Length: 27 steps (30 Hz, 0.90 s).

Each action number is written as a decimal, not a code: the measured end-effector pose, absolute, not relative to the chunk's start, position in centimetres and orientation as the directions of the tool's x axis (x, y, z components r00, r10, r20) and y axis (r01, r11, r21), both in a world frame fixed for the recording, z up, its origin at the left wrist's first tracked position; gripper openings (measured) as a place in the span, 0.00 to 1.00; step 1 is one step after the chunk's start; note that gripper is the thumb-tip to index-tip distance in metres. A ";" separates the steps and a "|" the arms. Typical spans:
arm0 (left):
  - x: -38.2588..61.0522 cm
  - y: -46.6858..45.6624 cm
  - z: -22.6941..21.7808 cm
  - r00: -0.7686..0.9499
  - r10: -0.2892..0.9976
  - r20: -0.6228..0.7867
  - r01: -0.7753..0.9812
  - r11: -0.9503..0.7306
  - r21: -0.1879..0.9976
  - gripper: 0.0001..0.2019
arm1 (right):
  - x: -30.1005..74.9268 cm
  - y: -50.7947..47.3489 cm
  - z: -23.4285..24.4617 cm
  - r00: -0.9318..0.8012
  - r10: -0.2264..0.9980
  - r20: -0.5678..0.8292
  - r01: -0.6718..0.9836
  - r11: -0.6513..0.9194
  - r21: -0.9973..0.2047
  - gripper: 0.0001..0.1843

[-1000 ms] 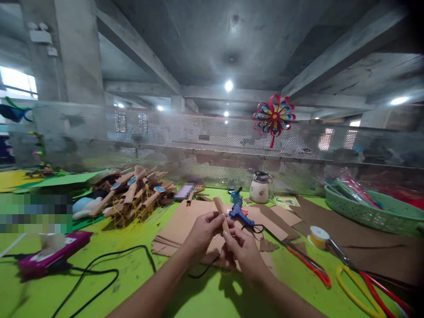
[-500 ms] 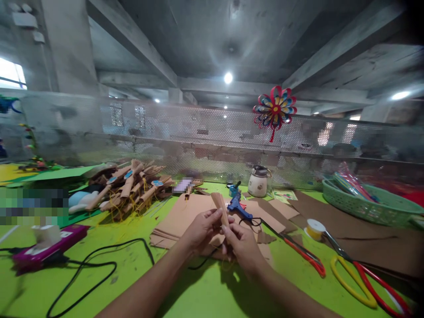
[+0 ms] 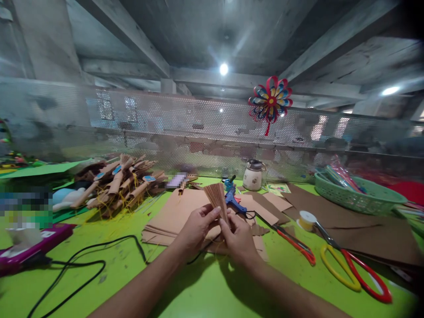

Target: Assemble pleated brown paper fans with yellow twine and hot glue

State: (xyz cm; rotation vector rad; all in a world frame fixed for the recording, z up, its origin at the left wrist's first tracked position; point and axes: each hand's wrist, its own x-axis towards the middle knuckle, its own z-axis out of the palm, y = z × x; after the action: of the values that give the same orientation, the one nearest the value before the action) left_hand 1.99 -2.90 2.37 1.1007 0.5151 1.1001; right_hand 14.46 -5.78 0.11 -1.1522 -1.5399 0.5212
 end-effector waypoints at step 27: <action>2.1 -3.4 2.3 0.408 0.888 0.214 -0.430 -0.020 0.903 0.14 | 14.8 -5.1 -0.6 0.024 0.840 0.542 0.483 0.465 -0.742 0.12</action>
State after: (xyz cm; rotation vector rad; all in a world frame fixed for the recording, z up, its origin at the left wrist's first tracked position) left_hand 2.11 -3.35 2.31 1.1595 0.5038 1.1217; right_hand 14.82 -5.08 -0.61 -1.1697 -1.6221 0.4087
